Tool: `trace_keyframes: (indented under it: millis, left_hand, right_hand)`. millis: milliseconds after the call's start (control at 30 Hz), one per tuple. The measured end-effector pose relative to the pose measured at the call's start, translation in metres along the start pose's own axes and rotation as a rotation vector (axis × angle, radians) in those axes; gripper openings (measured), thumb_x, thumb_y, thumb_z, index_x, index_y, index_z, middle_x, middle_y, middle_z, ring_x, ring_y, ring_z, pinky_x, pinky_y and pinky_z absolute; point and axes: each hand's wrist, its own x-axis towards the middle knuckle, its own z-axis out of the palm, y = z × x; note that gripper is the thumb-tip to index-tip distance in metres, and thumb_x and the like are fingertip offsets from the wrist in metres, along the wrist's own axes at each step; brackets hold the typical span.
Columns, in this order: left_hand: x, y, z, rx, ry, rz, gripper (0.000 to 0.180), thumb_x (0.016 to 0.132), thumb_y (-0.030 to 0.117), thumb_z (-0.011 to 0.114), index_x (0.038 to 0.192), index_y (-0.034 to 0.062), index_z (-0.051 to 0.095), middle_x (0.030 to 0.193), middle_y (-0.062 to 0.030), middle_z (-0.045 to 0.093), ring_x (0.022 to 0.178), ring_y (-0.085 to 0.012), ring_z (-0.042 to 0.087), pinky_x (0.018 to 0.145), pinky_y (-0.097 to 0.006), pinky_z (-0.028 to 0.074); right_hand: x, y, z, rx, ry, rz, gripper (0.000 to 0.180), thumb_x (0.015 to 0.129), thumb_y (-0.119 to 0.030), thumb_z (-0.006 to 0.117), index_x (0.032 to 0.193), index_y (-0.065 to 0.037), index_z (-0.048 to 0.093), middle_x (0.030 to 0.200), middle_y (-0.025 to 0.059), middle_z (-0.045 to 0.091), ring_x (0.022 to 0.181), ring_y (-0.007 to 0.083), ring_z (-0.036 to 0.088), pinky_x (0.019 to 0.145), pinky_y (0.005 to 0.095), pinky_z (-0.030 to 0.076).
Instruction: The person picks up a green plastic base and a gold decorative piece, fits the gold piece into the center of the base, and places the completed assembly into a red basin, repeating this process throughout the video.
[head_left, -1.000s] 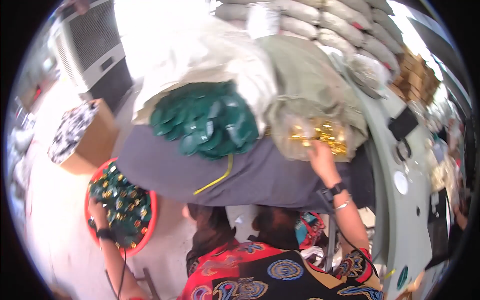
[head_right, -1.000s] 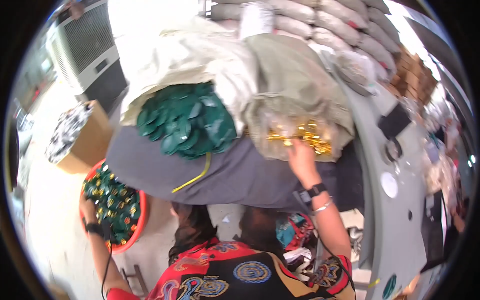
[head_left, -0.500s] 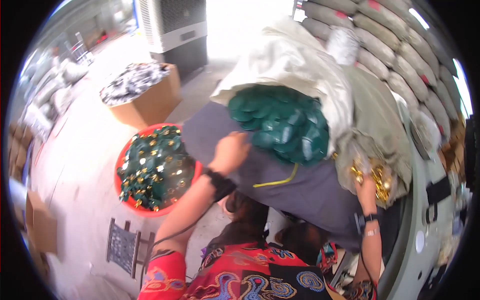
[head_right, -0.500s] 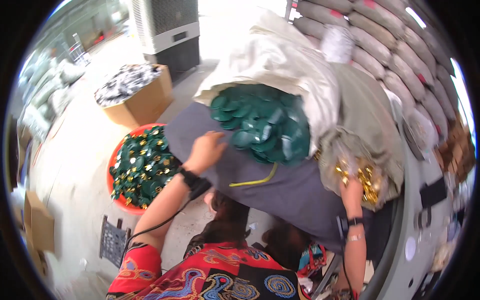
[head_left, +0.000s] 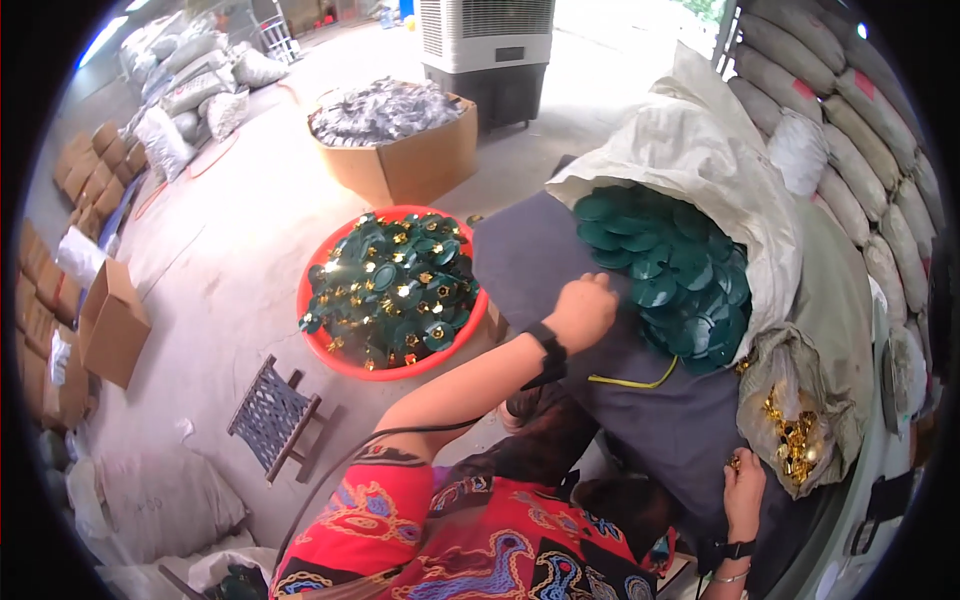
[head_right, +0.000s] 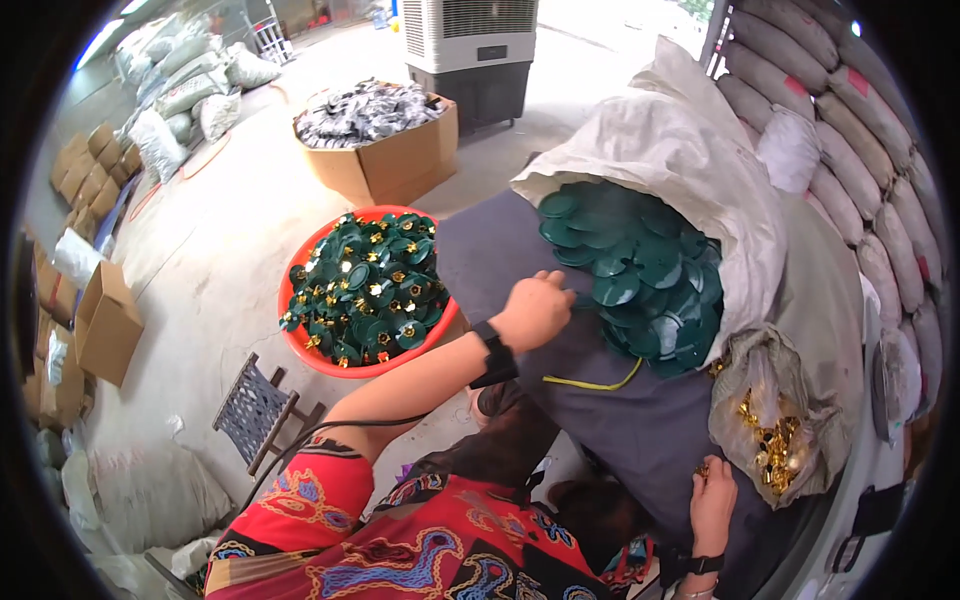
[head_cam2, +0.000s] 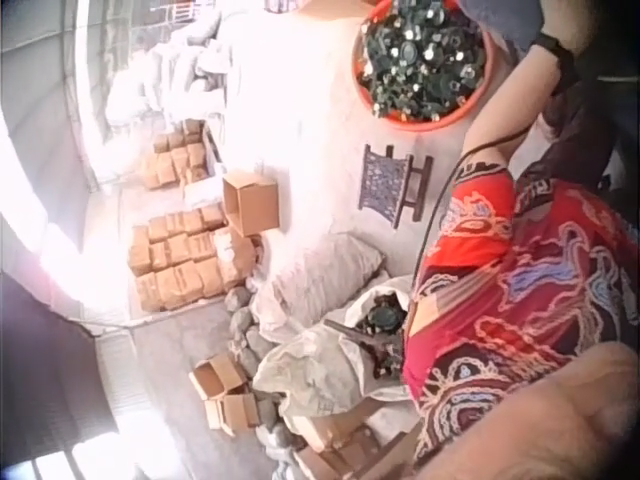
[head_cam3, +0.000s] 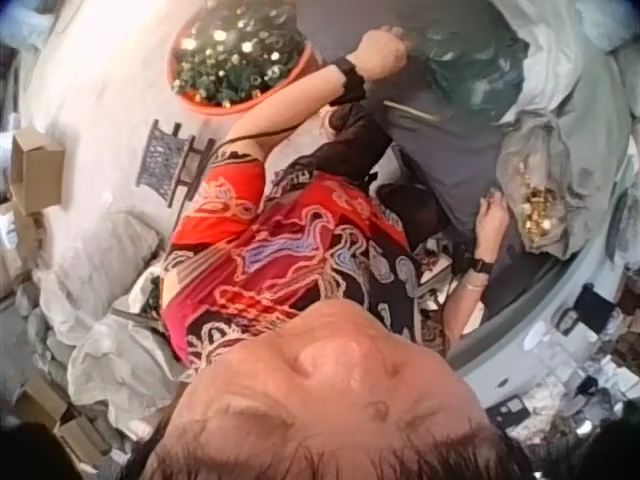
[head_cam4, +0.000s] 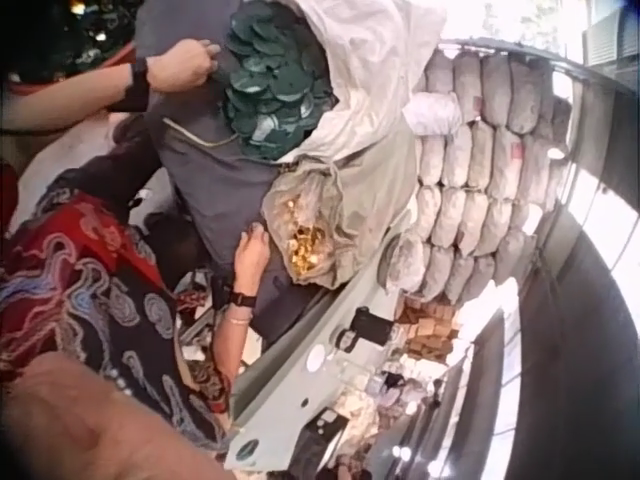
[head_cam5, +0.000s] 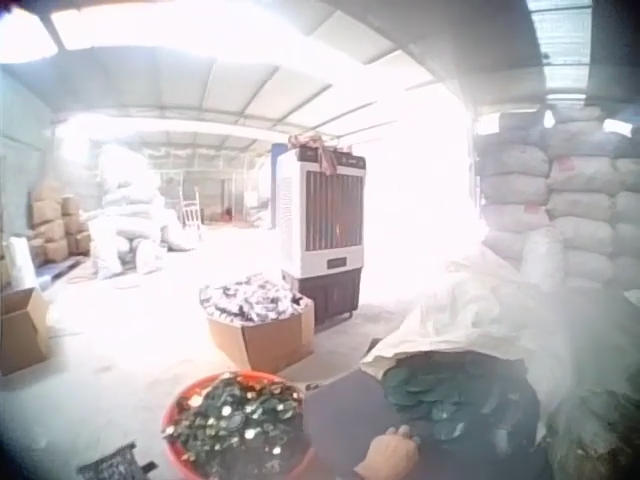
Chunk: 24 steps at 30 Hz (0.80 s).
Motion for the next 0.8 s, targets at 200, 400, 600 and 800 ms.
trace_keyframes:
  millis: [200,400,600,800]
  left_hand:
    - [-0.044,0.034,-0.061,-0.678,-0.142,-0.171,0.015,0.078,0.009,0.057,0.071,-0.0041,0.059,0.059,-0.0126,0.057,0.051,-0.021,0.059,0.051,-0.036,0.047]
    - [-0.065,0.12,-0.093,-1.399,-0.539,-0.479,0.013,0.085,0.005,0.055,0.093,-0.0035,0.061,0.07,0.0005,0.059,0.052,-0.0051,0.056,0.045,-0.02,0.044]
    - [-0.073,0.137,-0.093,-1.447,-0.484,-0.497,0.013,0.085,0.004,0.055,0.093,-0.0044,0.061,0.066,-0.0016,0.059,0.053,-0.0062,0.058,0.045,-0.02,0.044]
    - [-0.08,0.14,-0.078,-1.203,-0.354,-0.311,0.011,0.081,0.002,0.056,0.09,-0.0042,0.059,0.068,-0.0051,0.06,0.052,-0.0107,0.057,0.047,-0.025,0.044]
  right_hand:
    - [0.007,-0.039,0.0,0.549,-0.113,0.208,0.024,0.08,-0.002,0.064,0.103,0.0,0.055,0.08,0.0087,0.06,0.065,0.0145,0.061,0.059,0.0284,0.049]
    - [0.0,-0.115,0.017,1.346,-0.21,-0.007,0.028,0.087,0.004,0.054,0.114,-0.002,0.048,0.089,0.004,0.058,0.068,0.008,0.058,0.064,0.0227,0.051]
    - [-0.003,-0.125,0.019,1.044,-0.088,-0.13,0.027,0.088,-0.002,0.058,0.113,-0.001,0.047,0.085,0.0074,0.059,0.069,0.0126,0.06,0.061,0.0257,0.05]
    - [-0.001,-0.123,0.013,0.236,0.097,-0.475,0.034,0.079,-0.009,0.067,0.105,0.001,0.047,0.08,0.0137,0.06,0.066,0.0301,0.063,0.056,0.0375,0.049]
